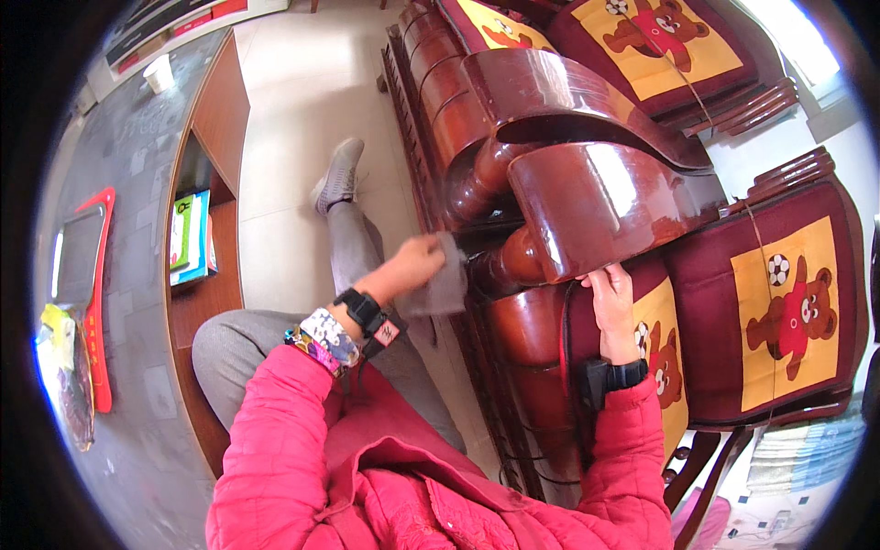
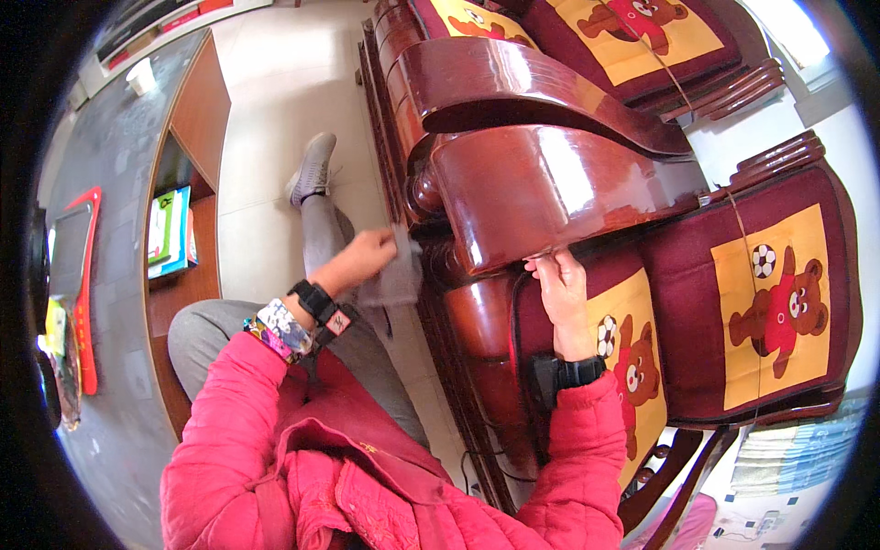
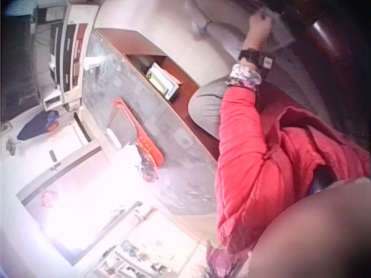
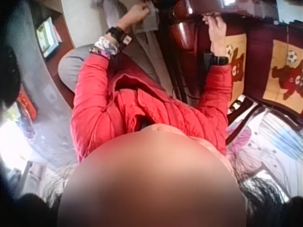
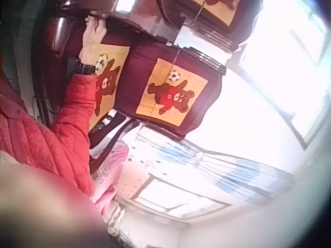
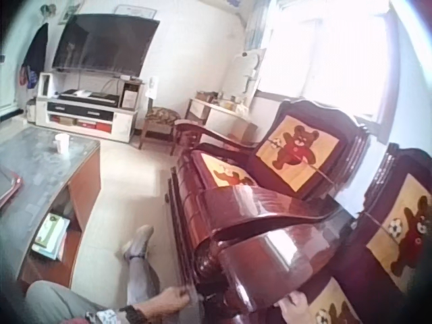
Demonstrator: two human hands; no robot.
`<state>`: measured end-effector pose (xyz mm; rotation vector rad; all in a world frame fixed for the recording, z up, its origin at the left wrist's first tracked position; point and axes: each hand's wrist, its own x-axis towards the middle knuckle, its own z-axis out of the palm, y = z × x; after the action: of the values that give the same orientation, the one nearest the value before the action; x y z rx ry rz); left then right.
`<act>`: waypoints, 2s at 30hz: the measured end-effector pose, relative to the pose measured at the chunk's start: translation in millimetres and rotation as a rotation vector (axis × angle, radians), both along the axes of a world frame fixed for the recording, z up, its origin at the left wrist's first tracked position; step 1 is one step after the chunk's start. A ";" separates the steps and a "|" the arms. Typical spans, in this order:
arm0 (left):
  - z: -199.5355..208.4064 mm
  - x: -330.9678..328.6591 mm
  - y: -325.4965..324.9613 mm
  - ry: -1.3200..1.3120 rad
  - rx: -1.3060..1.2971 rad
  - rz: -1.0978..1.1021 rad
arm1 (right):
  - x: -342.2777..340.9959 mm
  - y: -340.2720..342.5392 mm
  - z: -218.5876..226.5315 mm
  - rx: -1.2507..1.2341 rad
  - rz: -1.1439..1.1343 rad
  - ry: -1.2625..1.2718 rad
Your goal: The person wipes the wooden frame and armrests of a sofa with a cloth, then cleans the glass surface of a nearby table. The person uses a gray cloth to wipe the furniture and table surfaces in a living room.
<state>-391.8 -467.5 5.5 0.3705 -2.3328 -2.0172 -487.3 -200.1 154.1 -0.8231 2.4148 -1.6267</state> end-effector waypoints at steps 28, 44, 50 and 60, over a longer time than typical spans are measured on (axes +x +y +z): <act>-26.5 -54.2 47.1 0.180 -0.931 -0.080 | -6.6 -7.9 -8.9 -0.159 0.001 -0.127; 147.9 29.9 -65.3 0.409 -0.182 0.332 | -18.3 -6.5 -12.0 -0.083 0.075 0.010; 123.6 -10.7 -80.9 0.369 -0.218 0.238 | -14.5 -5.0 -9.6 -0.040 0.060 0.037; -30.2 -91.0 1.7 0.581 -0.588 0.317 | 5.5 1.0 -4.3 -0.056 -0.094 0.037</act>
<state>-482.9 -465.8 -24.7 0.0909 -2.1649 -1.0411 -481.8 -199.0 149.8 -0.7648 2.4793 -1.7349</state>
